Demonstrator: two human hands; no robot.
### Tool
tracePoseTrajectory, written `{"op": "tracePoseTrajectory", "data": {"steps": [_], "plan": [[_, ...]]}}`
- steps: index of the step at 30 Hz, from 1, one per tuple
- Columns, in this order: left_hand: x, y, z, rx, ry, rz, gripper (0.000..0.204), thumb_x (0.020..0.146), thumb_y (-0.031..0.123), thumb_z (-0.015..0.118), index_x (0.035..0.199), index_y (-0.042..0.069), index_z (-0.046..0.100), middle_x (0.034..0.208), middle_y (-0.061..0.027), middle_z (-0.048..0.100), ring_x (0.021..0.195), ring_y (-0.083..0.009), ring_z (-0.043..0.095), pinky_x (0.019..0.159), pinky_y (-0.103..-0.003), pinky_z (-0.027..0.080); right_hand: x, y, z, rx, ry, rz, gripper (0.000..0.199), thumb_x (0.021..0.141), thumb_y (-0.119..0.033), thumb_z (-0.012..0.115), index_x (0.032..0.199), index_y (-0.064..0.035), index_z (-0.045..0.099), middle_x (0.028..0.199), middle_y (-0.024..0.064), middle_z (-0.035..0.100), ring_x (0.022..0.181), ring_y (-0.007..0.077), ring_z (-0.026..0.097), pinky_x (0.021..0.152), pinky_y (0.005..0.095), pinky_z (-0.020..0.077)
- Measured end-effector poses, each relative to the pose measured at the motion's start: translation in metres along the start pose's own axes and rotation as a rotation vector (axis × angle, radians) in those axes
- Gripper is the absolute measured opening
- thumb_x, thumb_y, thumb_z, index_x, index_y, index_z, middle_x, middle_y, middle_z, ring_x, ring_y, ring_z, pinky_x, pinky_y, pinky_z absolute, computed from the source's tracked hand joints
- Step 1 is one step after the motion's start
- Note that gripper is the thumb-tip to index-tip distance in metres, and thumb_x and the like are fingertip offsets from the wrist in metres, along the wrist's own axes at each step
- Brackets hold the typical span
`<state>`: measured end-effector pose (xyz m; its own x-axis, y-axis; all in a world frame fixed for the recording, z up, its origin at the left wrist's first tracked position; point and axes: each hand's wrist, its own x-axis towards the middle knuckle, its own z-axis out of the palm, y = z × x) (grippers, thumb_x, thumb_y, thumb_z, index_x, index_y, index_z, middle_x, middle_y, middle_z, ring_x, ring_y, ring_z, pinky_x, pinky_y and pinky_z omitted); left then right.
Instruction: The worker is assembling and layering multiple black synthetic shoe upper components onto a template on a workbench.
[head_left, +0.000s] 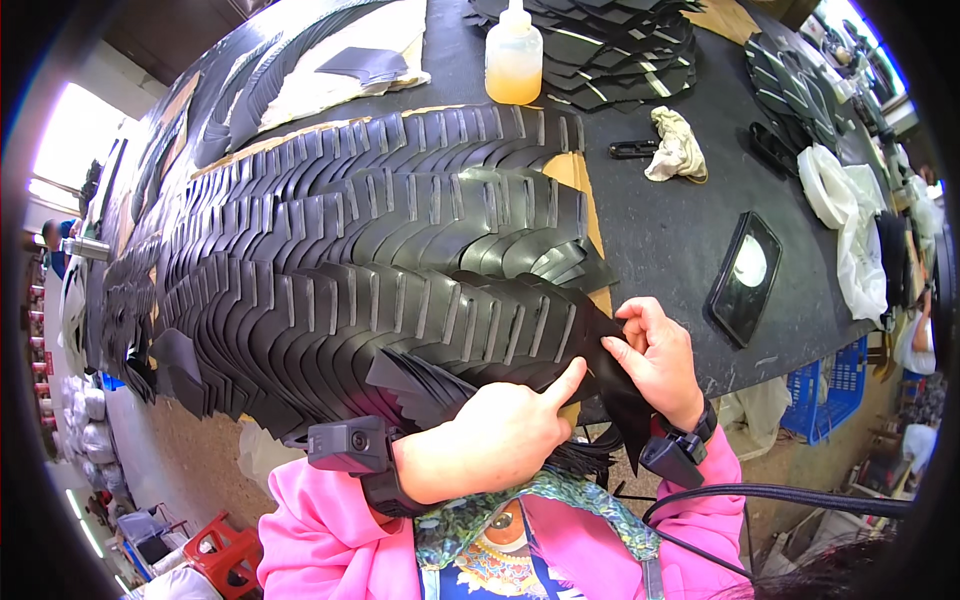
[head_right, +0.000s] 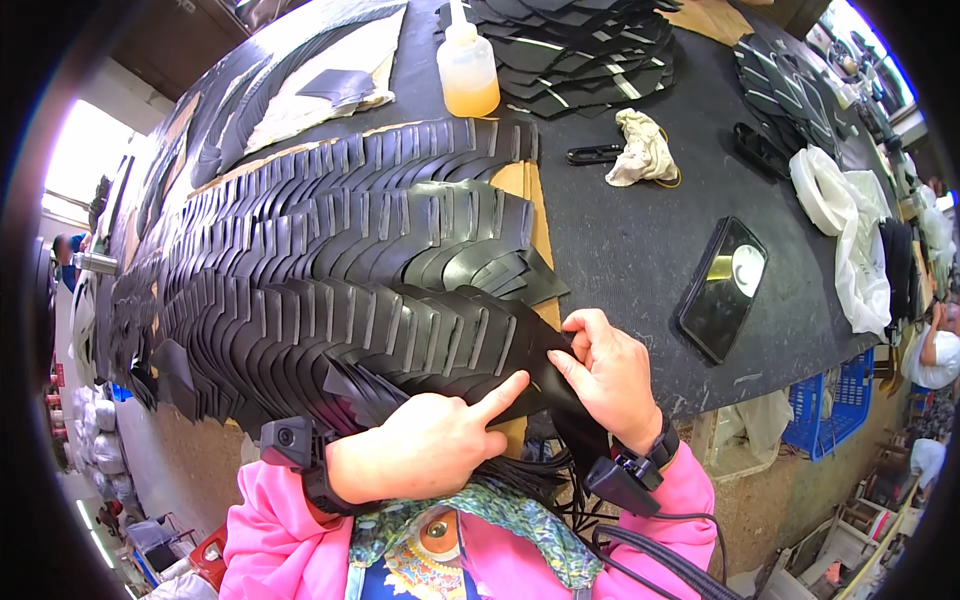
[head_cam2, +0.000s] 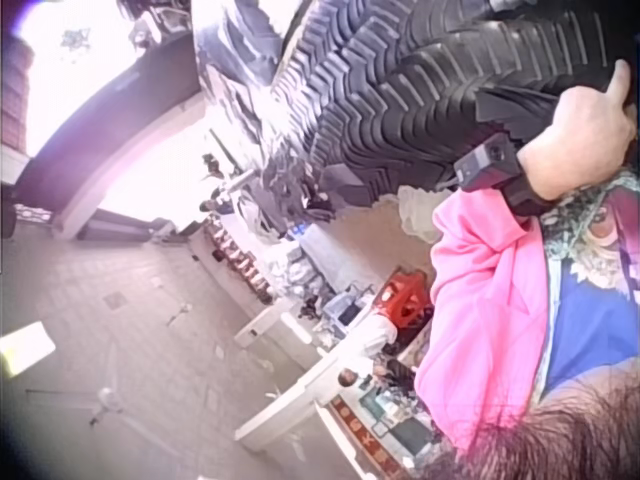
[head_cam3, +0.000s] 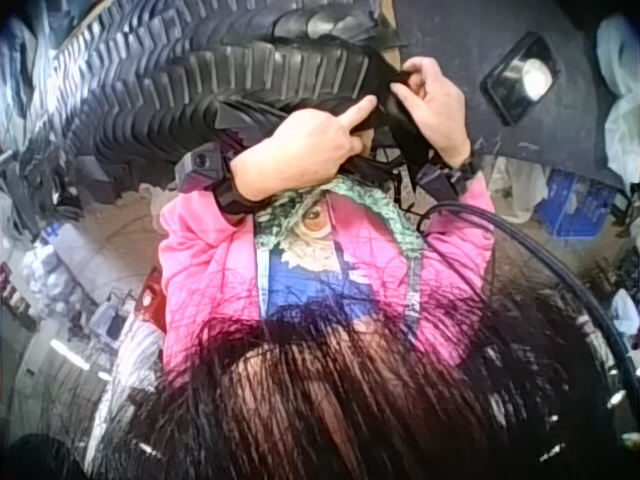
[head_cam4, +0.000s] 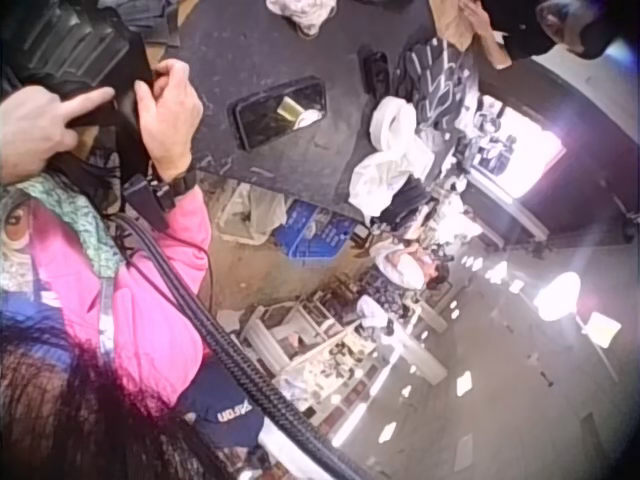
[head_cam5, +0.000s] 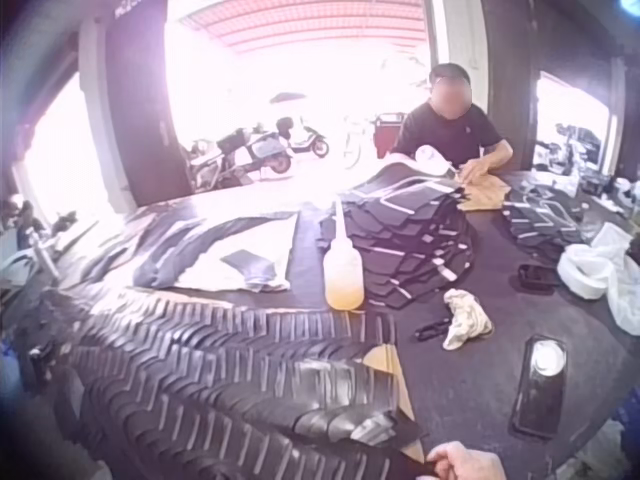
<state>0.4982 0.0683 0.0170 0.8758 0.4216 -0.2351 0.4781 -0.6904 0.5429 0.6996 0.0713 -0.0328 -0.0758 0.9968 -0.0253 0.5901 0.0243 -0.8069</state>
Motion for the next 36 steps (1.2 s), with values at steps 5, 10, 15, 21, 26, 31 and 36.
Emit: {"op": "tracePoseTrajectory", "data": {"steps": [5, 10, 15, 21, 26, 31, 36], "plan": [[-0.001, 0.0, -0.002, 0.005, -0.021, 0.007, 0.01, 0.06, 0.008, 0.056, 0.07, 0.005, 0.057, 0.128, -0.029, 0.03, 0.049, -0.0248, 0.057, 0.046, -0.035, 0.045, 0.002, -0.001, 0.005, -0.185, 0.07, -0.286, 0.027, 0.065, -0.007, 0.065, 0.09, -0.0098, 0.057, 0.078, 0.005, 0.052, 0.066, 0.0185, 0.051, 0.058, 0.0308, 0.0408], [-0.01, 0.005, -0.005, -0.006, -0.017, 0.009, 0.013, 0.059, 0.008, 0.057, 0.071, 0.005, 0.057, 0.128, -0.0253, 0.033, 0.051, -0.0255, 0.057, 0.048, -0.035, 0.046, 0.0, 0.002, 0.004, -0.499, 0.084, -0.582, 0.035, 0.066, -0.008, 0.062, 0.1, -0.0114, 0.058, 0.103, 0.0056, 0.05, 0.096, 0.0221, 0.047, 0.083, 0.039, 0.0361], [-0.034, 0.022, -0.025, 0.001, -0.116, -0.021, 0.024, 0.059, 0.007, 0.056, 0.083, 0.005, 0.054, 0.109, -0.0149, 0.05, 0.063, -0.0262, 0.057, 0.056, -0.035, 0.046, -0.011, 0.006, -0.002, -0.666, -0.124, -0.638, 0.043, 0.076, -0.027, 0.055, 0.114, -0.0088, 0.051, 0.123, 0.006, 0.043, 0.113, 0.0238, 0.039, 0.096, 0.0413, 0.0251], [-0.068, 0.021, -0.038, -0.288, 0.079, -0.016, 0.033, 0.056, 0.002, 0.055, 0.089, 0.001, 0.055, 0.084, -0.013, 0.057, 0.068, -0.0312, 0.056, 0.06, -0.037, 0.046, -0.015, 0.005, -0.006, -0.703, -0.275, -0.589, 0.068, 0.074, -0.05, 0.051, 0.128, -0.0107, 0.037, 0.135, 0.0074, 0.03, 0.123, 0.0255, 0.028, 0.102, 0.043, 0.0157], [-0.097, 0.018, -0.036, -0.959, 0.33, -0.108, 0.036, 0.064, -0.007, 0.045, 0.099, -0.005, 0.053, 0.08, -0.0115, 0.06, 0.072, -0.0153, 0.057, 0.068, -0.028, 0.044, -0.014, 0.01, -0.009, -0.688, -0.291, -0.63, 0.073, 0.07, -0.05, 0.057, 0.128, -0.0095, 0.036, 0.136, 0.0116, 0.027, 0.123, 0.0306, 0.026, 0.101, 0.0432, 0.0172], [-0.108, 0.029, -0.025, -1.357, 0.568, -0.278, 0.036, 0.07, -0.007, 0.049, 0.105, -0.001, 0.05, 0.095, -0.0013, 0.055, 0.088, -0.0088, 0.047, 0.08, -0.024, 0.037, -0.018, 0.002, -0.024, 0.004, 0.191, -0.519, 0.046, 0.075, -0.031, 0.059, 0.111, -0.0031, 0.048, 0.119, 0.0181, 0.042, 0.11, 0.0321, 0.041, 0.092, 0.0392, 0.0312], [-0.089, 0.03, 0.011, -1.563, 0.793, -0.113, 0.039, 0.079, -0.003, 0.051, 0.116, 0.002, 0.041, 0.108, -0.0024, 0.05, 0.1, -0.01, 0.044, 0.088, -0.027, 0.035, -0.053, -0.073, -0.025, 0.183, -0.028, -0.923, 0.031, 0.063, -0.003, 0.068, 0.092, -0.0039, 0.057, 0.084, 0.0097, 0.059, 0.072, 0.0224, 0.058, 0.06, 0.0298, 0.0454]]}}
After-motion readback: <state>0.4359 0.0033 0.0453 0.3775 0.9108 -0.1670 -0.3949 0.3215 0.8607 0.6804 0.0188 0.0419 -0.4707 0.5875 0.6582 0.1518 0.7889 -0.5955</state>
